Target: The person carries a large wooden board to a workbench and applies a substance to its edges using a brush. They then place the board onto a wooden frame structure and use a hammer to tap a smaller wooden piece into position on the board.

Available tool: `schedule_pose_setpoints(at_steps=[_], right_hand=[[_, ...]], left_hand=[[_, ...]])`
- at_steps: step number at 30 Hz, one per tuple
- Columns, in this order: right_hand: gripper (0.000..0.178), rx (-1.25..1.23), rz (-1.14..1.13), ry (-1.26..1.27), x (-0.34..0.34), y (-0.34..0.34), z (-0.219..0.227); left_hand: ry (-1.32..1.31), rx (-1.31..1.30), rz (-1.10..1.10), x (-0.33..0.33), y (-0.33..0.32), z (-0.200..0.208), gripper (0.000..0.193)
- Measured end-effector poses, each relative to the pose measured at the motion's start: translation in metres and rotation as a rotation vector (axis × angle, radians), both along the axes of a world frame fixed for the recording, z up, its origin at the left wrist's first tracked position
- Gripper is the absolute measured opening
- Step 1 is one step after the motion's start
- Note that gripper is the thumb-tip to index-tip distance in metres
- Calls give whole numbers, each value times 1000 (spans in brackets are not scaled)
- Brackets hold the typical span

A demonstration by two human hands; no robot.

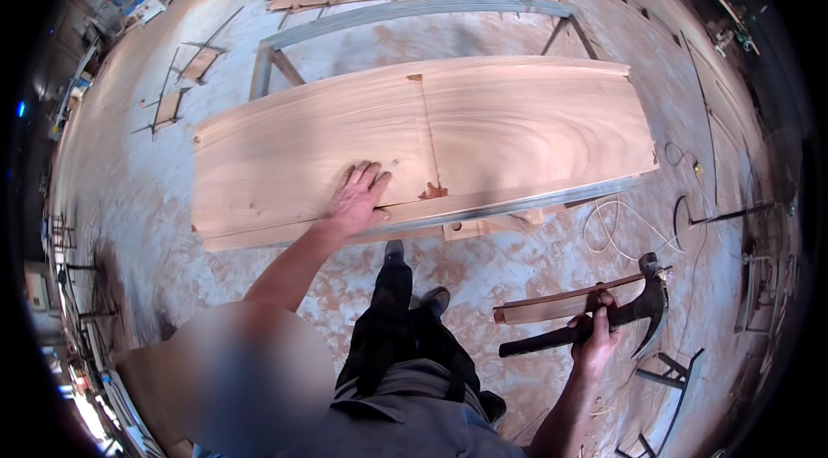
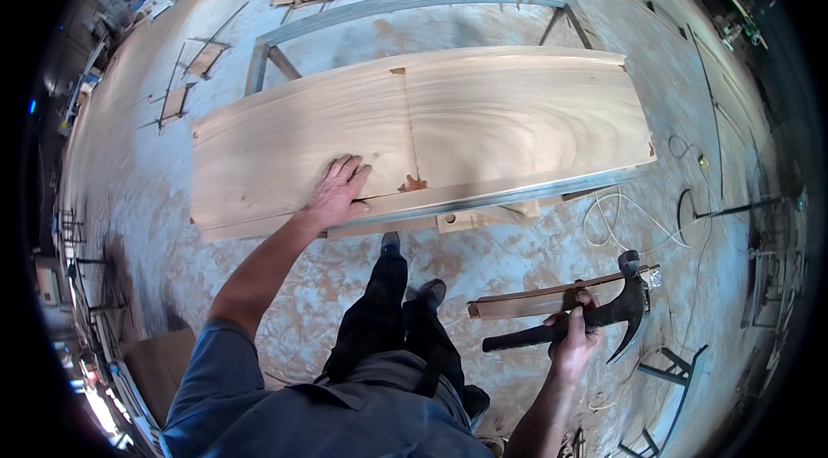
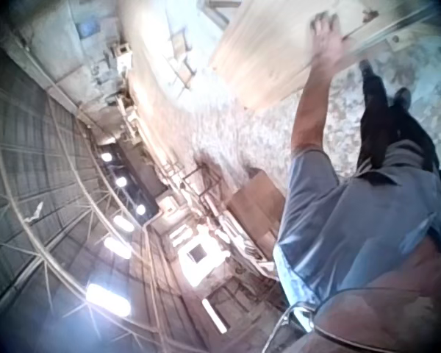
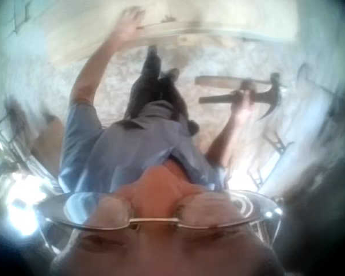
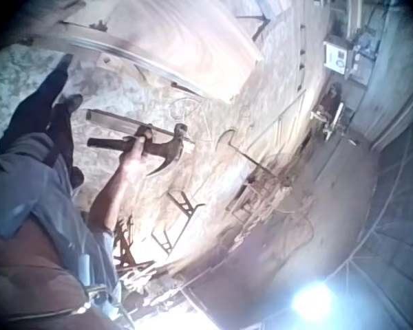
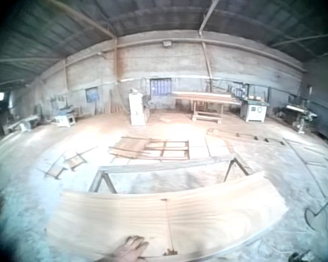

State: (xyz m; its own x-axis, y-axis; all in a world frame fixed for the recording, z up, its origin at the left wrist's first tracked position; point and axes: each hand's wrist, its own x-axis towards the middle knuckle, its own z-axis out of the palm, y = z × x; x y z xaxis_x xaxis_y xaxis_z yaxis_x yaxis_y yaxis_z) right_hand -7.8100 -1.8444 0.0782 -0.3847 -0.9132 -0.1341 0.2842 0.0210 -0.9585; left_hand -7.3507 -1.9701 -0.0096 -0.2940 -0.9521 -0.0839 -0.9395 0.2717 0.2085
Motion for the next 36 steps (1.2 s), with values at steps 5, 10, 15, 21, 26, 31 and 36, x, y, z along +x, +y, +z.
schedule_pose_setpoints(at_steps=[5,10,15,21,26,31,36], right_hand=[[24,-10,-50,12,1,-6,0],[24,46,-113,-15,17,-18,-9],[23,66,-128,-13,26,-25,-13],[25,48,-41,36,34,-42,-7],[25,-20,-23,61,41,-62,13],[30,-63,96,102,55,-115,65],[27,-331,342,91,97,-207,144]], left_hand=[[-193,-66,-216,-2,-18,4,63],[-448,-263,-452,-3,-12,-6,47],[-376,-355,-515,-4,-25,31,46],[-370,-405,-578,9,-30,39,43],[-321,-373,-550,12,-43,82,42],[-165,-417,-361,29,-90,149,39],[-8,-265,-73,54,-156,195,39]])
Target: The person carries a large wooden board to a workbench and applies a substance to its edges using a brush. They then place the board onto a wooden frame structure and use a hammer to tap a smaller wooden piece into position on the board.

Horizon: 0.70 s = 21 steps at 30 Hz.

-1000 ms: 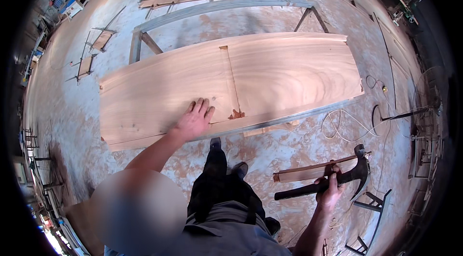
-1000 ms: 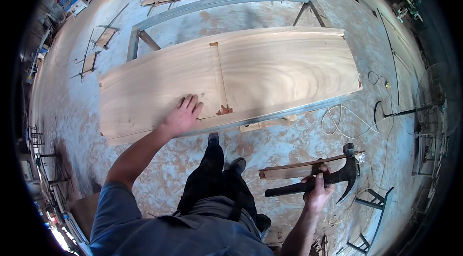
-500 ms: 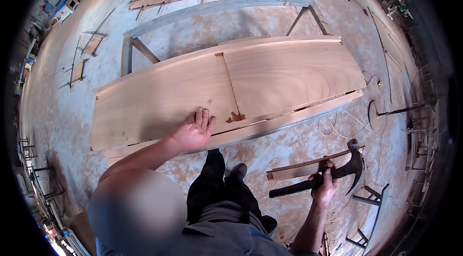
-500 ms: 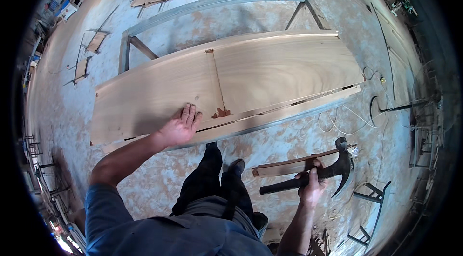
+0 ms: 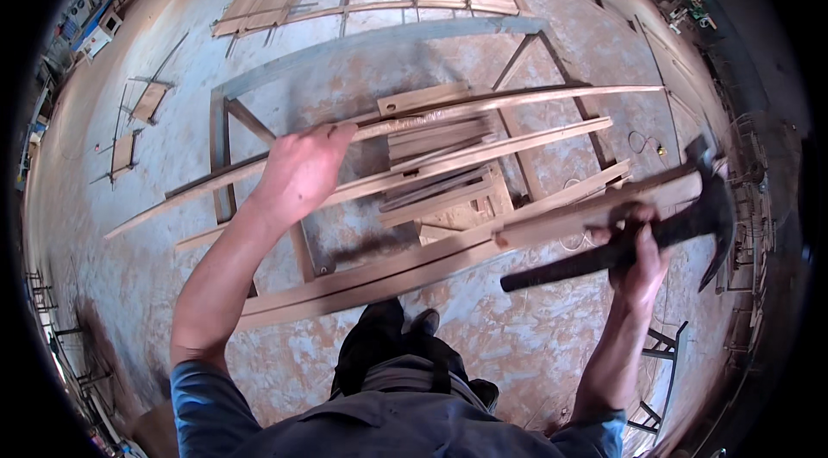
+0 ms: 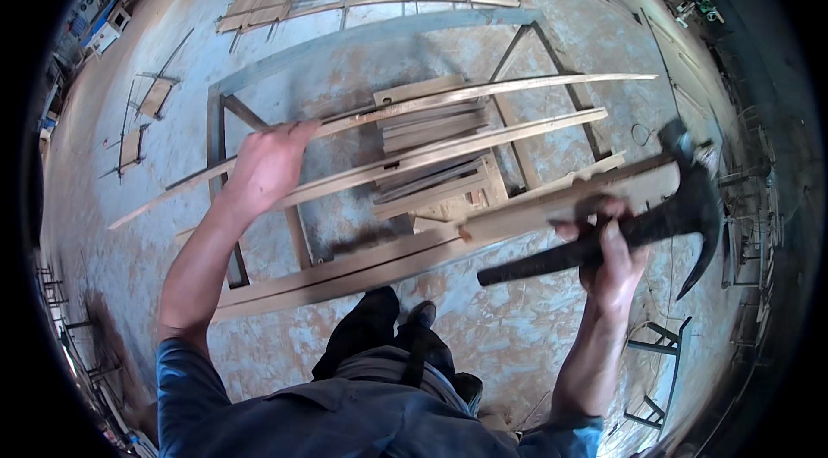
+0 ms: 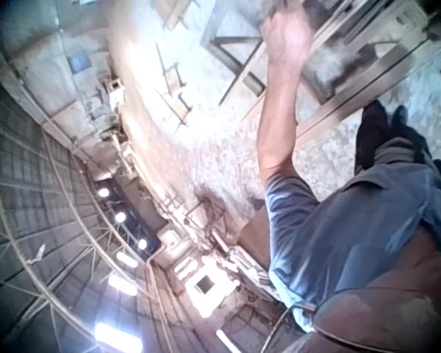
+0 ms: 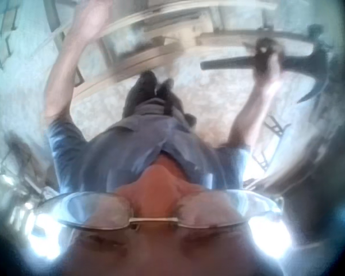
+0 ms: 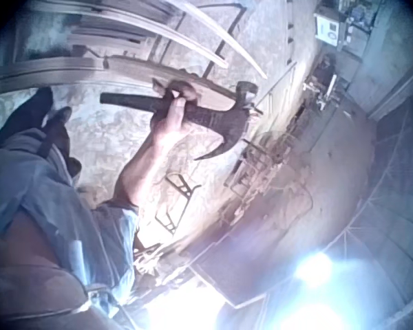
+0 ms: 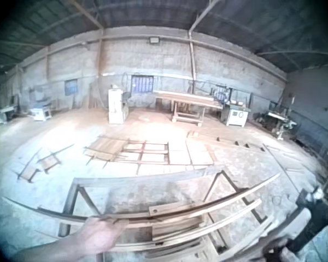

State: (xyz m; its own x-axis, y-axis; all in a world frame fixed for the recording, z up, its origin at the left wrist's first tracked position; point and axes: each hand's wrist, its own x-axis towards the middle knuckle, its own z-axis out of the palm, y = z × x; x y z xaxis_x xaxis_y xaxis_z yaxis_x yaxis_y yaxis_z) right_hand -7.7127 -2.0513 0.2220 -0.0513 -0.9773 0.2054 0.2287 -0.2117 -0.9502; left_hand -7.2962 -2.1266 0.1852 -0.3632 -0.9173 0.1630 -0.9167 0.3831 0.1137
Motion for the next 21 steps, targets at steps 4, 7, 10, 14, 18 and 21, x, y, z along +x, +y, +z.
schedule_pose_setpoints(at_steps=[4,7,10,14,18,21], right_hand=[[22,-220,112,48,47,-67,69],[18,-322,254,39,84,-120,107],[14,-375,404,12,112,-172,130],[24,-265,407,44,156,-221,139],[27,-95,513,105,176,-260,137],[28,-71,571,160,187,-274,133]], left_hand=[[164,-84,71,13,-49,10,33],[204,-101,88,19,-73,13,28],[179,-89,127,17,-86,26,25],[146,-119,128,21,-103,16,29],[151,-240,132,12,-114,10,40],[172,-153,194,7,-117,18,46]])
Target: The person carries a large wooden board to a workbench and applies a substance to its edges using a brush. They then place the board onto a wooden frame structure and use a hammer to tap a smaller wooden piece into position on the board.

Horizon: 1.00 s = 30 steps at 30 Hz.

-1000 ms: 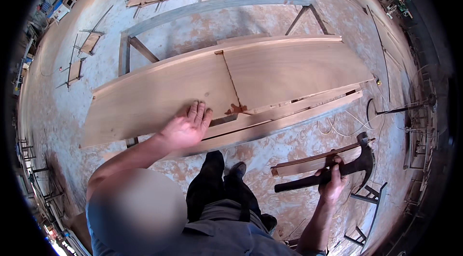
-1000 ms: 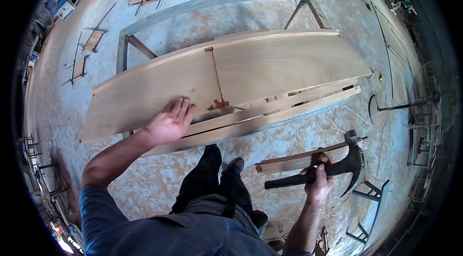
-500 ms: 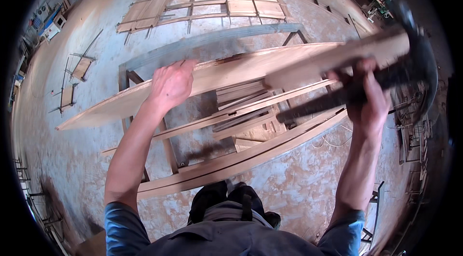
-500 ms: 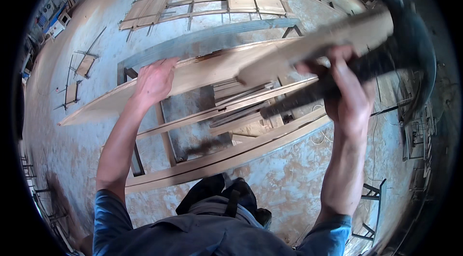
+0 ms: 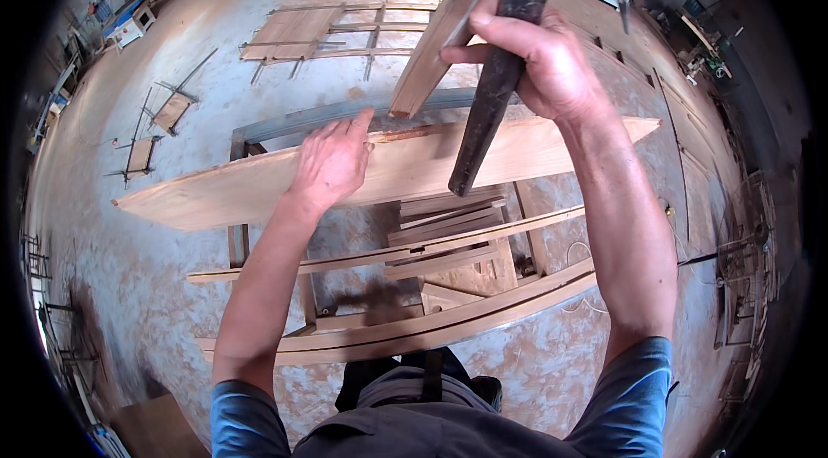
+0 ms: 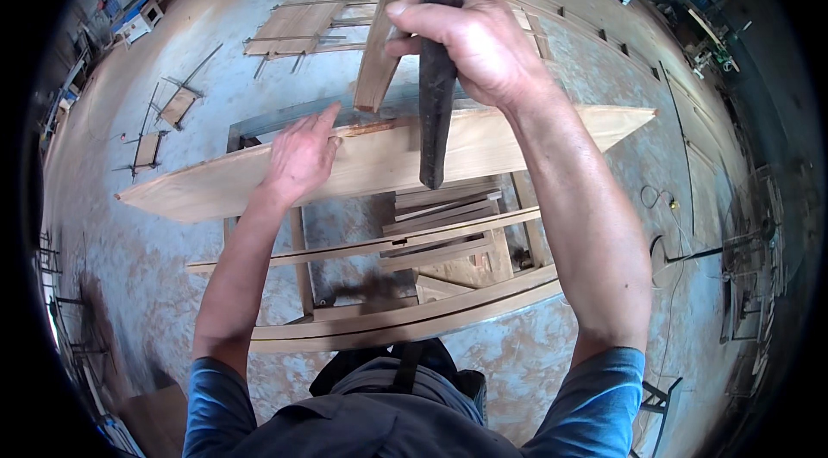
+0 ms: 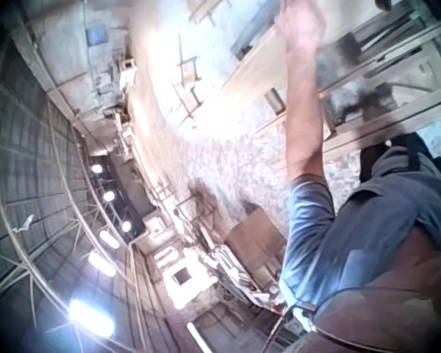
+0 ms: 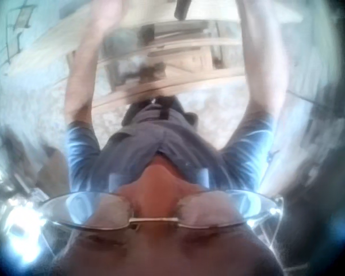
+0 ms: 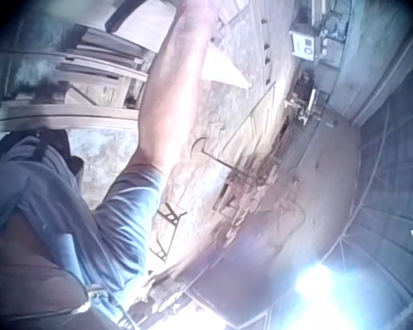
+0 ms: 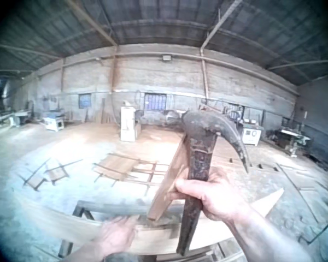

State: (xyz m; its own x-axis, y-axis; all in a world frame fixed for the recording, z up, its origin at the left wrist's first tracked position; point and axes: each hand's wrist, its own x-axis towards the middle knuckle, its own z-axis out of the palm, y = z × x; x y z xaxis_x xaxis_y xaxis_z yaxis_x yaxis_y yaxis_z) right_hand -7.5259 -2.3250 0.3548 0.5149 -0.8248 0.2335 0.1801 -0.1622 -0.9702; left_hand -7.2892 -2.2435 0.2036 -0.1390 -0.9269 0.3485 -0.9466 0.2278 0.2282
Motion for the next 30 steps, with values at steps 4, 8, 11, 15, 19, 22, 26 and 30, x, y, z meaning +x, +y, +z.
schedule_pose_setpoints(at_steps=[4,8,11,15,19,22,26,30], right_hand=[[26,-30,74,90,1,-14,-9],[29,-97,75,215,0,-19,-17],[30,-155,78,259,-1,-22,-18],[29,-146,73,242,4,-21,-17],[28,-122,69,241,9,-18,-17],[27,-131,41,282,11,-15,-16],[25,-165,20,334,11,-11,-13],[24,-176,26,357,13,-10,-13]], left_hand=[[-16,28,29,-6,-1,-1,48],[-31,36,47,-3,-4,-4,47],[-20,24,45,-6,-5,-4,47],[-17,23,41,-9,-6,-2,46],[-22,14,40,-5,-6,-3,46],[-22,19,38,-4,-8,-4,46],[-21,6,28,-4,-8,-3,46],[-29,13,41,-4,-6,-1,46]])
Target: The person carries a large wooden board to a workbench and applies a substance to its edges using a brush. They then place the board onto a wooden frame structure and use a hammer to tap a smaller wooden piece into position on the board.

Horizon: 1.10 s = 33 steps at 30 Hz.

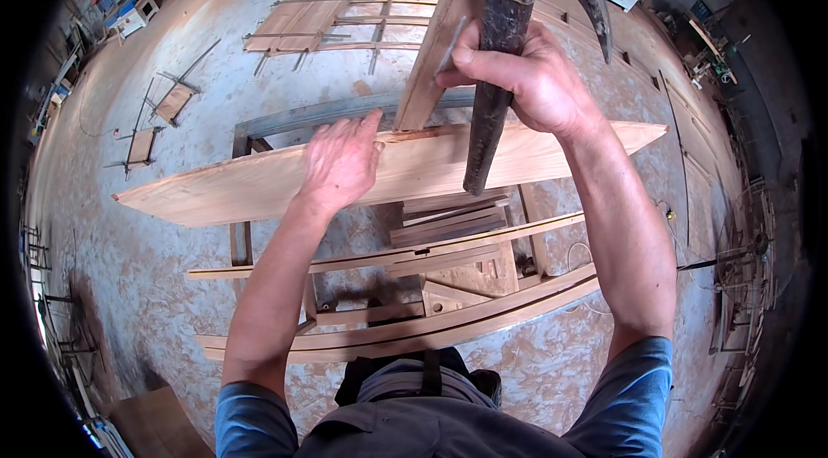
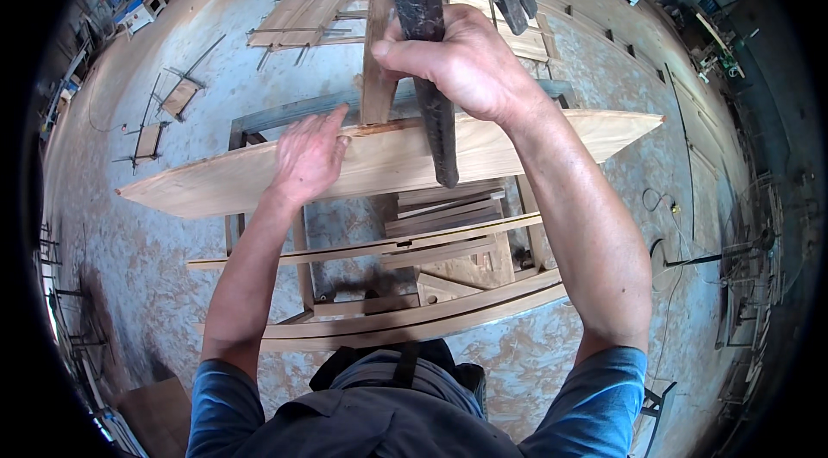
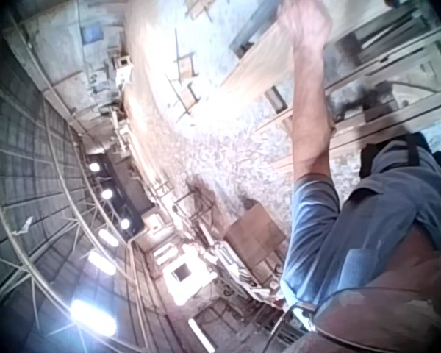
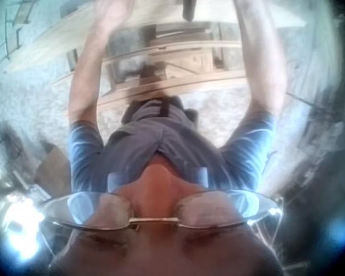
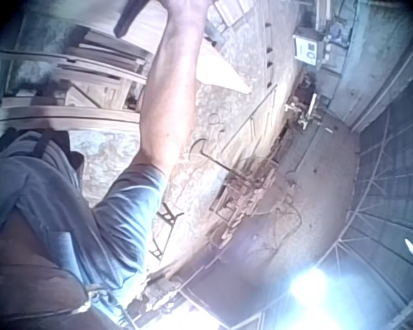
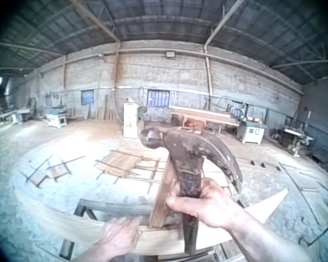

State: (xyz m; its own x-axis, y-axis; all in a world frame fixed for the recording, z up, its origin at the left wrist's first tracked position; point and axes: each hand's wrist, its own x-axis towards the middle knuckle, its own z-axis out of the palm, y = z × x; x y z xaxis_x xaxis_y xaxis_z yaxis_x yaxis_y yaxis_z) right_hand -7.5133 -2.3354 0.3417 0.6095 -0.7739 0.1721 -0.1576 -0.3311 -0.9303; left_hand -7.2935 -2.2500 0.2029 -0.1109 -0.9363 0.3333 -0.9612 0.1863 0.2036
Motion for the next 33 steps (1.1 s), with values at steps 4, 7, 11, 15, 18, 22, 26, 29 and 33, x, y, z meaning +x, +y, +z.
schedule_pose_setpoints(at_steps=[4,7,11,15,18,22,26,29,33], right_hand=[[24,19,10,-20,-2,-3,-1],[23,29,19,-23,-2,-4,-2],[20,23,4,16,2,-1,1],[14,-63,47,92,13,2,3],[12,-90,33,170,23,12,-8],[11,-40,42,214,24,3,-27],[19,-151,55,278,27,8,-50],[22,-201,13,277,25,8,-75],[20,-45,-25,271,7,24,-49]], left_hand=[[13,-15,-5,-1,0,-1,46],[23,-30,-14,0,-1,-4,45],[22,-38,-22,1,-1,-4,44],[23,-65,-31,3,-2,-7,44],[6,-26,-15,1,-1,-2,45],[44,20,-30,1,-2,3,50],[114,67,-60,3,-7,8,55],[131,252,-54,0,-17,17,51],[229,323,-68,3,-23,15,41]])
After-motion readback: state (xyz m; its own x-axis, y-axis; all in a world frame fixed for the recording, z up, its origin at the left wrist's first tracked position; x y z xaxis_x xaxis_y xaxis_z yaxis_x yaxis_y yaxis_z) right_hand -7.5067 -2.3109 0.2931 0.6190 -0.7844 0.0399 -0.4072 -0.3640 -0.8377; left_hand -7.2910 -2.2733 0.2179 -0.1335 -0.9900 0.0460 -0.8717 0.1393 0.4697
